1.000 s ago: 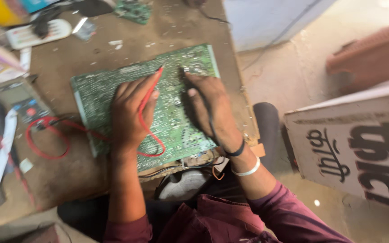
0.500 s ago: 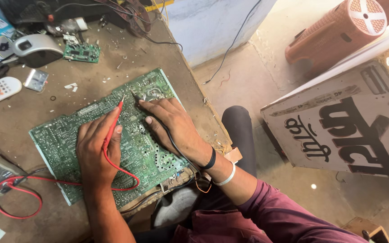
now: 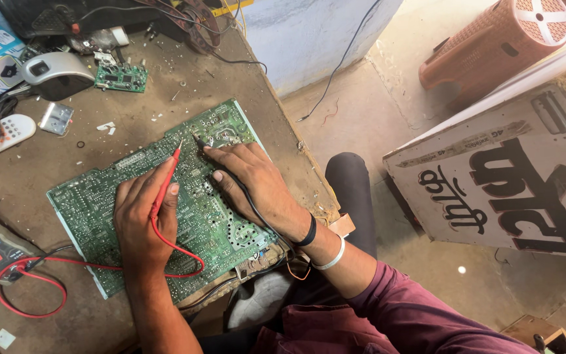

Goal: The person uses a multimeter with red and black probes to test points on a green circuit board placed on a cluttered workbench. The person moves the probes across various solder points and components while the multimeter display remains visible.

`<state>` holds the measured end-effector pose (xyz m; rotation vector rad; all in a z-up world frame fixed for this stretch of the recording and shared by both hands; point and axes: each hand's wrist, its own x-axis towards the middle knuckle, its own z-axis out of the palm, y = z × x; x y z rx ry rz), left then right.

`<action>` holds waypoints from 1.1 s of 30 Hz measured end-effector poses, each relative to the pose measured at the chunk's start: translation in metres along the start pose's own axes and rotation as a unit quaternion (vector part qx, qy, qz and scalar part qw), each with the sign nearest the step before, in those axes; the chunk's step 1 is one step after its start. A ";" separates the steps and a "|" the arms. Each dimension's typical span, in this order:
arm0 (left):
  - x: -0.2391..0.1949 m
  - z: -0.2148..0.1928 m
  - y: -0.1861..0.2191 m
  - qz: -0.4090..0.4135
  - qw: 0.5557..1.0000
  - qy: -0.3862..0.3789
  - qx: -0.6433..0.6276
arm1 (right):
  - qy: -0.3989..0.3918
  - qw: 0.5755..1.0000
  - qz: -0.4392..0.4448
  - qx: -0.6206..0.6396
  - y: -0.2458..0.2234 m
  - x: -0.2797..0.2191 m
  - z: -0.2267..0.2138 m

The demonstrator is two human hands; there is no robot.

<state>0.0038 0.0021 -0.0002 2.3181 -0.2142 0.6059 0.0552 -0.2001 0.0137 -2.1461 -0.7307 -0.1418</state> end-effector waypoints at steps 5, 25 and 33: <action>0.000 -0.001 0.001 0.002 1.000 0.004 0.006 | -0.003 1.000 0.000 0.011 0.000 0.000 -0.001; 0.002 -0.002 0.004 -0.004 1.000 -0.002 0.001 | 0.001 1.000 -0.015 0.008 -0.001 0.001 -0.003; 0.001 -0.002 0.005 -0.006 1.000 -0.007 0.011 | 0.000 1.000 -0.010 0.008 -0.002 0.000 -0.003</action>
